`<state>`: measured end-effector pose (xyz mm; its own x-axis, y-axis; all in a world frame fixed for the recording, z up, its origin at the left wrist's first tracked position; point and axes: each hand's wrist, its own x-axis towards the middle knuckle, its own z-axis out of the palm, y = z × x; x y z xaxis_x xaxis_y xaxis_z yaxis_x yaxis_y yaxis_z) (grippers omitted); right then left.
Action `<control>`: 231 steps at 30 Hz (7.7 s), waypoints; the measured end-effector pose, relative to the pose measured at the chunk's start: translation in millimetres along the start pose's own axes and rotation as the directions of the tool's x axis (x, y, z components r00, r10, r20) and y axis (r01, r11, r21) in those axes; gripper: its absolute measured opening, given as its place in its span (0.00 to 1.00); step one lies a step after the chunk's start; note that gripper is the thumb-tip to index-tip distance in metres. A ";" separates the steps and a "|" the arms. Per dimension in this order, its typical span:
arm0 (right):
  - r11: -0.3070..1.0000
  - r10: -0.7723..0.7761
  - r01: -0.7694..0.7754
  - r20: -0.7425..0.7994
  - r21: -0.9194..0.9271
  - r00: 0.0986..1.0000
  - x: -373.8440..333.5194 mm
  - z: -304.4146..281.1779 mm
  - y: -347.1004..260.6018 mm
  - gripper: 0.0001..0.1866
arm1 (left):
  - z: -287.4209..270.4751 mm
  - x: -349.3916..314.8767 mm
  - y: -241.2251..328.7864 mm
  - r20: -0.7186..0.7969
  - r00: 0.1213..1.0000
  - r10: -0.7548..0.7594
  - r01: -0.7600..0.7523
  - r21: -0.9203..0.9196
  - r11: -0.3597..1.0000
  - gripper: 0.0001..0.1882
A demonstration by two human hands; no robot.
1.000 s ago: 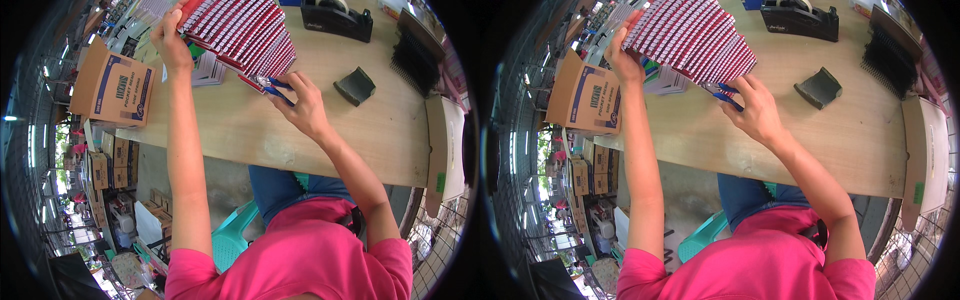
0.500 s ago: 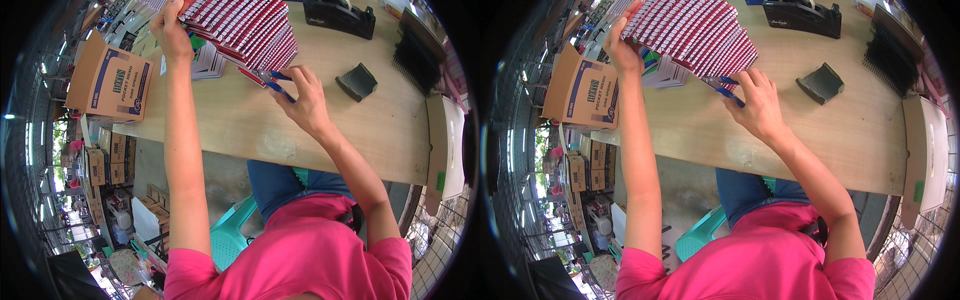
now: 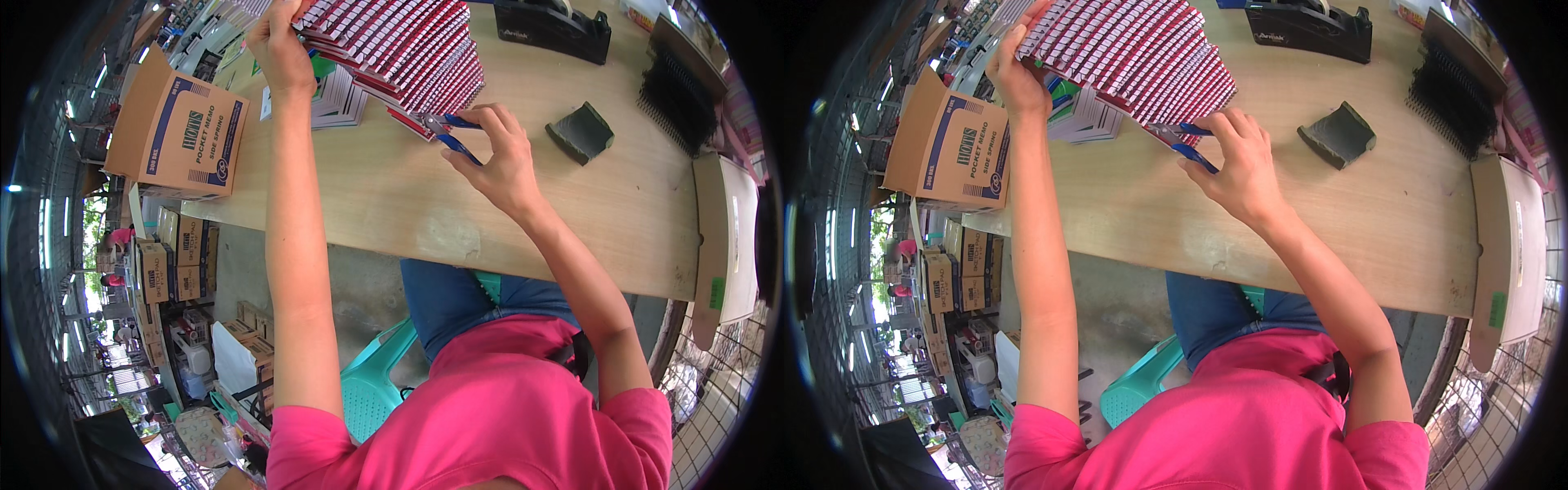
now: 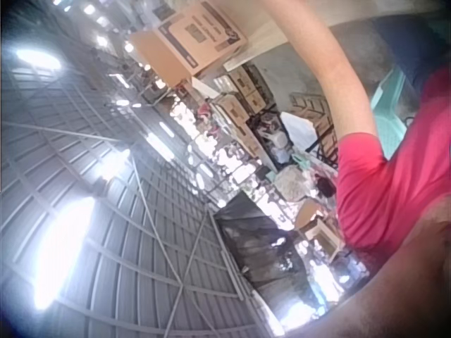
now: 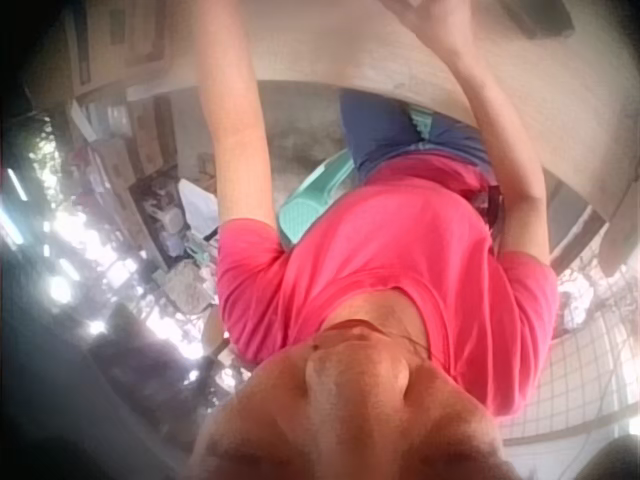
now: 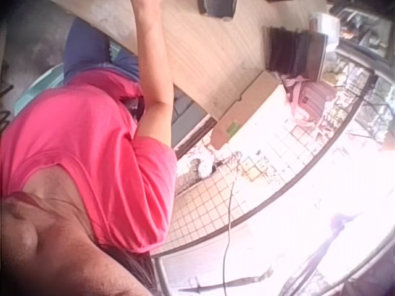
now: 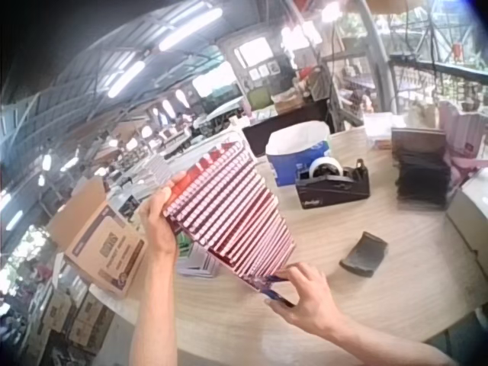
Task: The person is using a pair of snips to trim and crimp the wire ends of spiral-bound red notebooks and stacking them into a large pile on a wooden worktable.
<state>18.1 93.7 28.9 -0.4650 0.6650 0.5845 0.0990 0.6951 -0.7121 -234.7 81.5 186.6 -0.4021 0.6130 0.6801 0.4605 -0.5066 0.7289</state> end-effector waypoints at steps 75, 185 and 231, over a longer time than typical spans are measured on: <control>0.994 0.013 -0.006 0.067 -0.106 0.998 0.9 -11.5 15.2 0.22 | 0.6 -1.2 -2.6 -0.042 0.997 -0.067 0.065 -0.046 0.997 0.25; 0.770 0.521 -0.634 0.503 0.072 0.690 26.1 -12.8 30.7 0.12 | -4.5 -2.2 -6.6 -0.049 0.997 -0.051 0.046 -0.099 0.994 0.23; 0.938 0.345 -0.306 0.460 -0.161 0.818 26.4 -7.4 31.8 0.15 | -1.3 0.2 -5.7 -0.066 0.995 -0.080 0.072 -0.115 0.991 0.24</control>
<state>15.4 135.4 24.5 -0.7512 0.6580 0.0529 0.3767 0.4931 -0.7842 -238.4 83.8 182.8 -0.4889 0.6101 0.6235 0.3368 -0.5273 0.7801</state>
